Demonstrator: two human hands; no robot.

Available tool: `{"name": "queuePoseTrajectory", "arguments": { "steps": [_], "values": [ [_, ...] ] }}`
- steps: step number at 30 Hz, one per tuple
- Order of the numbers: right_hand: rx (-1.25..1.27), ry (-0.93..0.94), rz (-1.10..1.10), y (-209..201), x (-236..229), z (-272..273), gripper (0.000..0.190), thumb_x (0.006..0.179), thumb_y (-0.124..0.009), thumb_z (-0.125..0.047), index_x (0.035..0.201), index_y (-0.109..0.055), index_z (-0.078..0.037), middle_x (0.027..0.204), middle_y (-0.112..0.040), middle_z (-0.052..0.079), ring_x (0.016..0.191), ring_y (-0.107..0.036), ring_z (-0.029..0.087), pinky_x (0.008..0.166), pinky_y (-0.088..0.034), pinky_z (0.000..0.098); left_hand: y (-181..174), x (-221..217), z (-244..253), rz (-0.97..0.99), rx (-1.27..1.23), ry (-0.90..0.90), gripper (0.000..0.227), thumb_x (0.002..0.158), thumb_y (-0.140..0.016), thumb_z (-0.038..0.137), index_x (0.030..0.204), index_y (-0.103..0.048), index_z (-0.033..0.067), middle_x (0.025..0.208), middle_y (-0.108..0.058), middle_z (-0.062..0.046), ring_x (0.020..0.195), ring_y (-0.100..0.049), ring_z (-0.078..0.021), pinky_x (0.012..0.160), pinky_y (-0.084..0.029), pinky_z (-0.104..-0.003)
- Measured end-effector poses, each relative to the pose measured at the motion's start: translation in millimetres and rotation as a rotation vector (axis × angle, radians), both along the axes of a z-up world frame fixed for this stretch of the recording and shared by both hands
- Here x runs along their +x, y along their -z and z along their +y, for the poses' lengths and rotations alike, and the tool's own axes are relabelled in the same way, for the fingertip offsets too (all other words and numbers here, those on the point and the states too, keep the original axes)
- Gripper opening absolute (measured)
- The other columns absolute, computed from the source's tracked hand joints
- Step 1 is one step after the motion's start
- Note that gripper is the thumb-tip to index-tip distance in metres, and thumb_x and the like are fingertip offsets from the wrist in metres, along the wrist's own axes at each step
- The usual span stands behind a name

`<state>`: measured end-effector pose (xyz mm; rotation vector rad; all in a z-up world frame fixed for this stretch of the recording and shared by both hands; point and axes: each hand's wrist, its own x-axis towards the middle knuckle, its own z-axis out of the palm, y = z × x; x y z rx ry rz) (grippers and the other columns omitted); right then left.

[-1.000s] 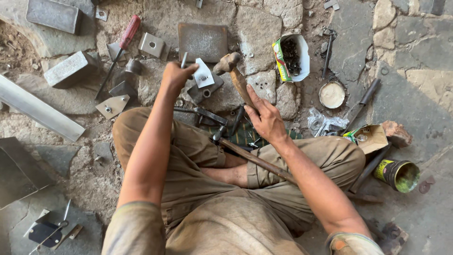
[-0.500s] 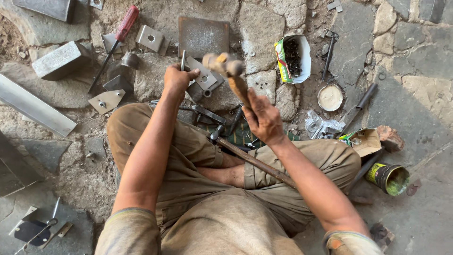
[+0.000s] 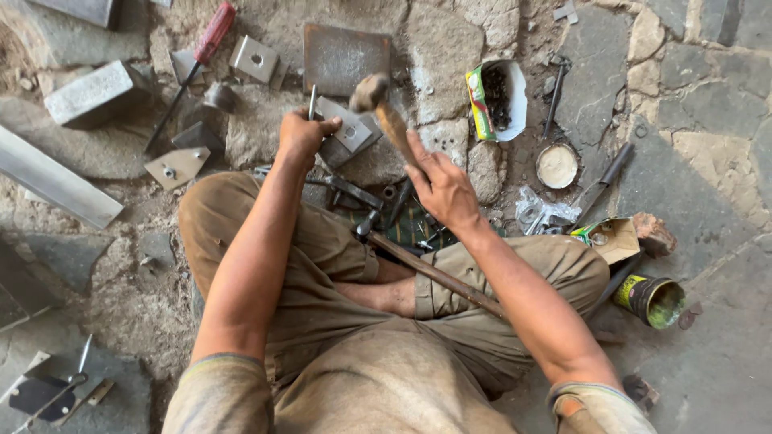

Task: The person sits on the floor and assembles small metal plates with cylindrical pins. They use a hammer to tap the pins into place and occasionally inspect the fit of the components.

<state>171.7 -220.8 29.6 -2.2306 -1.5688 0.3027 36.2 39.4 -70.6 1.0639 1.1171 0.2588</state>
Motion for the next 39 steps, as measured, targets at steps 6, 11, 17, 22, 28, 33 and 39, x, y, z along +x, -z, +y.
{"name": "queuePoseTrajectory", "arguments": {
  "steps": [6, 11, 17, 22, 28, 33, 39],
  "values": [
    [0.099, -0.033, -0.001, -8, 0, -8, 0.065, 0.104, -0.066, -0.024, 0.162, -0.036, -0.025, 0.108, -0.071, 0.025, 0.076, -0.069, 0.032, 0.069, -0.062, 0.0443, 8, 5, -3, -0.034, 0.021, -0.005, 0.030, 0.075, -0.086, 0.005, 0.102, -0.075, -0.0020, 0.088, -0.078, -0.010, 0.073, -0.074, -0.0157, 0.066, -0.061, -0.030],
    [-0.329, 0.589, 0.844, -23, 29, -34, 0.067, 0.100, -0.066, -0.022, 0.163, -0.042, -0.025, 0.098, -0.069, 0.034, 0.074, -0.066, 0.047, 0.072, -0.057, 0.0610, -15, -18, 3, -0.141, -0.012, -0.061, 0.023, 0.081, -0.085, 0.007, 0.101, -0.076, -0.0010, 0.084, -0.078, -0.004, 0.071, -0.070, -0.0134, 0.062, -0.056, -0.030],
    [-0.100, -0.082, -0.379, -24, 30, -84, 0.048, 0.089, -0.073, -0.016, 0.135, -0.066, -0.005, 0.100, -0.070, 0.019, 0.085, -0.068, 0.031, 0.074, -0.055, 0.0436, -73, -68, -5, 0.150, 1.273, 0.345, 0.022, 0.092, -0.097, 0.031, 0.092, -0.079, 0.0193, 0.172, -0.020, -0.017, 0.159, -0.017, -0.0396, 0.117, -0.015, -0.080],
    [-0.395, -0.186, 0.015, 15, -18, -95, 0.011, 0.088, -0.070, -0.010, 0.097, -0.069, -0.003, 0.093, -0.070, 0.018, 0.092, -0.068, 0.039, 0.078, -0.056, 0.0510, -142, -119, -19, -0.502, 0.535, -0.081, 0.025, 0.097, -0.079, 0.019, 0.112, -0.061, 0.0088, 0.136, -0.051, -0.021, 0.125, -0.055, -0.0358, 0.100, -0.059, -0.051],
    [-0.663, -0.241, -0.019, 79, -20, -99, 0.014, 0.081, -0.065, -0.005, 0.092, -0.072, -0.006, 0.094, -0.072, 0.018, 0.096, -0.070, 0.040, 0.080, -0.056, 0.0516, -186, -162, -66, -0.276, 0.142, -0.209, 0.024, 0.110, -0.061, 0.019, 0.126, -0.059, 0.0005, 0.107, -0.069, -0.013, 0.093, -0.073, -0.0267, 0.078, -0.068, -0.043],
    [-0.511, -0.114, 0.265, 52, -10, -86, 0.023, 0.085, -0.073, -0.015, 0.103, -0.072, -0.002, 0.097, -0.073, 0.022, 0.091, -0.069, 0.039, 0.075, -0.055, 0.0506, -160, -158, -113, -0.427, -0.141, -0.126, 0.018, 0.103, -0.062, 0.016, 0.114, -0.058, 0.0027, 0.104, -0.069, -0.008, 0.092, -0.071, -0.0199, 0.080, -0.064, -0.037],
    [-0.165, 0.263, 0.991, -62, -39, -51, 0.031, 0.099, -0.063, -0.012, 0.129, -0.070, -0.011, 0.102, -0.075, 0.001, 0.084, -0.068, 0.007, 0.073, -0.061, 0.0246, -134, -150, -132, -0.457, -0.242, 0.056, 0.024, 0.105, -0.056, 0.023, 0.120, -0.061, 0.0047, 0.102, -0.069, -0.004, 0.089, -0.069, -0.0121, 0.077, -0.062, -0.032]
  ]
}}
